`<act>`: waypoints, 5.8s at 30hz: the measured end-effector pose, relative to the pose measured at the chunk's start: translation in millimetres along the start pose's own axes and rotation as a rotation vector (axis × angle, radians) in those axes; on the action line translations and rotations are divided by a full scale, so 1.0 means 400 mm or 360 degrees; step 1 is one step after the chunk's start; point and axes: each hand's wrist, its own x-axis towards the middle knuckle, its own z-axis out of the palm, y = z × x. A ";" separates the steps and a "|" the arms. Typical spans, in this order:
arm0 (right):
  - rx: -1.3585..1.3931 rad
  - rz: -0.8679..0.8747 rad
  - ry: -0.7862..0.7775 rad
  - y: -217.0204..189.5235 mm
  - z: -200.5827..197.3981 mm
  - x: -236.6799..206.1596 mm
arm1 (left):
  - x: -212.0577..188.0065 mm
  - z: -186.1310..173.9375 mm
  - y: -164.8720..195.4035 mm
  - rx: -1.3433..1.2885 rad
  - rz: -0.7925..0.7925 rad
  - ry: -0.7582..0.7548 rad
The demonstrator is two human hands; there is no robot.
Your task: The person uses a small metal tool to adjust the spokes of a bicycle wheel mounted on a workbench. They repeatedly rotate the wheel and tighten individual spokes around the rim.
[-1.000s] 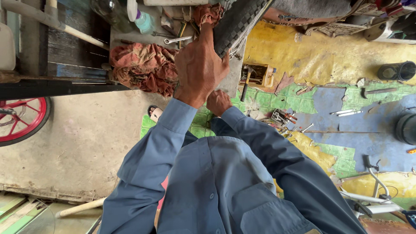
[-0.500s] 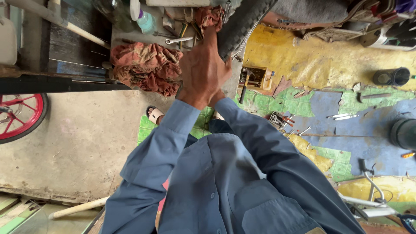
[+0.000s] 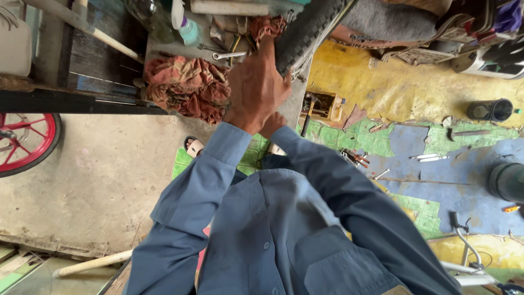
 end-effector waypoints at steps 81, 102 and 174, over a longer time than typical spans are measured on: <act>-0.0032 -0.0058 -0.0086 0.107 -0.054 0.071 | 0.032 -0.033 -0.066 -0.0132 -0.0093 -0.0024; 0.0002 -0.0130 0.0231 0.122 -0.035 0.068 | 0.047 -0.032 -0.085 -0.0116 -0.0084 -0.0040; 0.0780 -0.0307 0.0673 0.061 0.120 -0.052 | 0.086 -0.085 -0.135 -0.0125 0.0244 -0.0105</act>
